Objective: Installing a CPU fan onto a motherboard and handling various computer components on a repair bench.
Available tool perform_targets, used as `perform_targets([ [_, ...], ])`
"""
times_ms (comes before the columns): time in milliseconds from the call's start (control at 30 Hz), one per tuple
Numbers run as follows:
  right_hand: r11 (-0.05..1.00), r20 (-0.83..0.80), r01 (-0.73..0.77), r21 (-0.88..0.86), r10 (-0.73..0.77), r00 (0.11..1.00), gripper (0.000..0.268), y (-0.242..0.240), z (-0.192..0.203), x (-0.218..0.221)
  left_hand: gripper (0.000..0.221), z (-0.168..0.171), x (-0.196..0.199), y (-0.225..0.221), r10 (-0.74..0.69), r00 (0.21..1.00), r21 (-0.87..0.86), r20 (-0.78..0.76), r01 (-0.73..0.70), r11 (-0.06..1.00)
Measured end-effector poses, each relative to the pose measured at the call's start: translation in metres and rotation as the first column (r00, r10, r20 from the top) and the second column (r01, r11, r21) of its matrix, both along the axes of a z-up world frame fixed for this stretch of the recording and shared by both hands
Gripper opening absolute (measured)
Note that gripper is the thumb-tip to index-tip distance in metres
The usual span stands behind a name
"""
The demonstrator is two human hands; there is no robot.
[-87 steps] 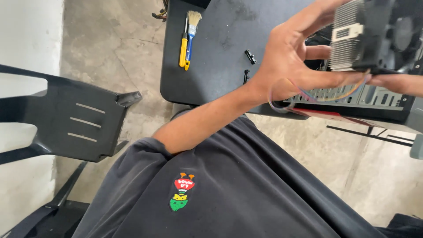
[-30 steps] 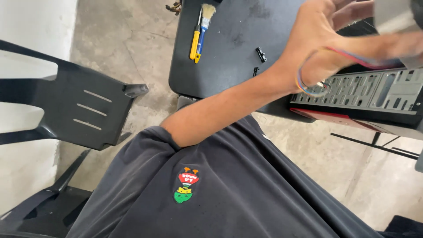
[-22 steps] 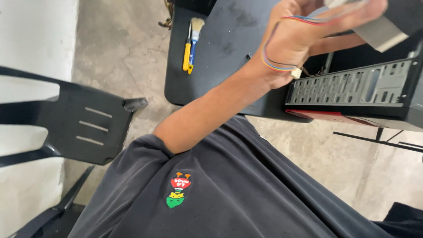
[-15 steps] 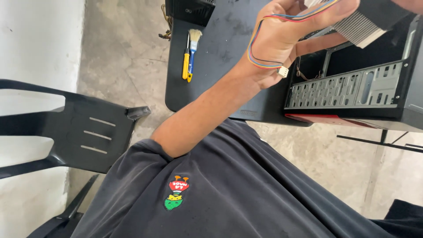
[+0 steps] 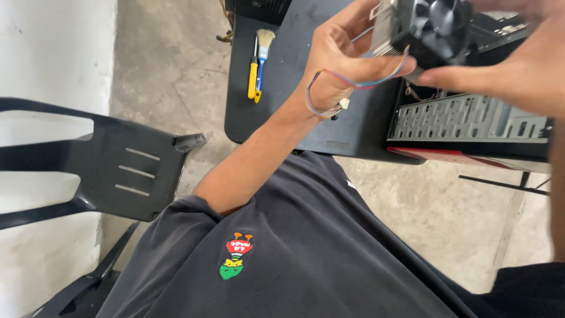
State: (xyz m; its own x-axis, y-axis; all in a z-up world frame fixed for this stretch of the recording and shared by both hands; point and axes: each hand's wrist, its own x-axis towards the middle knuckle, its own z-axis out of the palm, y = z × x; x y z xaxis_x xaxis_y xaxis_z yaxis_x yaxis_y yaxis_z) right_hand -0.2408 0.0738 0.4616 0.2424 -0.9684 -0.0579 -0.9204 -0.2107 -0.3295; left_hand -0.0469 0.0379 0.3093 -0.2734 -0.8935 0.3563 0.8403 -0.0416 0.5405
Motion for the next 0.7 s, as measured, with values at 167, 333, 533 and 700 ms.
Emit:
perform_targets([
  [167, 0.983, 0.065, -0.124, -0.137, 0.134, 0.989, 0.078, 0.007, -0.042, 0.007, 0.075, -0.044, 0.013, 0.003, -0.041, 0.994, 0.022, 0.104, 0.039, 0.999],
  [333, 0.971, 0.174, -0.154, -0.183, 0.187, 0.967, 0.077, 0.005, -0.088, 0.025, 0.072, -0.095, 0.024, 0.004, -0.080, 0.989, -0.068, 0.126, 0.089, 0.994],
  [533, 0.990, 0.192, -0.085, -0.112, 0.105, 0.976, 0.092, -0.007, -0.159, 0.020, 0.072, -0.156, 0.039, 0.005, -0.446, 0.885, 0.038, -0.137, 0.454, 0.890],
  [700, 0.982, 0.356, -0.181, -0.051, 0.187, 0.915, 0.080, -0.017, -0.223, 0.020, 0.063, -0.216, 0.030, 0.008, -0.417, 0.882, 0.412, -0.217, 0.471, 0.780],
])
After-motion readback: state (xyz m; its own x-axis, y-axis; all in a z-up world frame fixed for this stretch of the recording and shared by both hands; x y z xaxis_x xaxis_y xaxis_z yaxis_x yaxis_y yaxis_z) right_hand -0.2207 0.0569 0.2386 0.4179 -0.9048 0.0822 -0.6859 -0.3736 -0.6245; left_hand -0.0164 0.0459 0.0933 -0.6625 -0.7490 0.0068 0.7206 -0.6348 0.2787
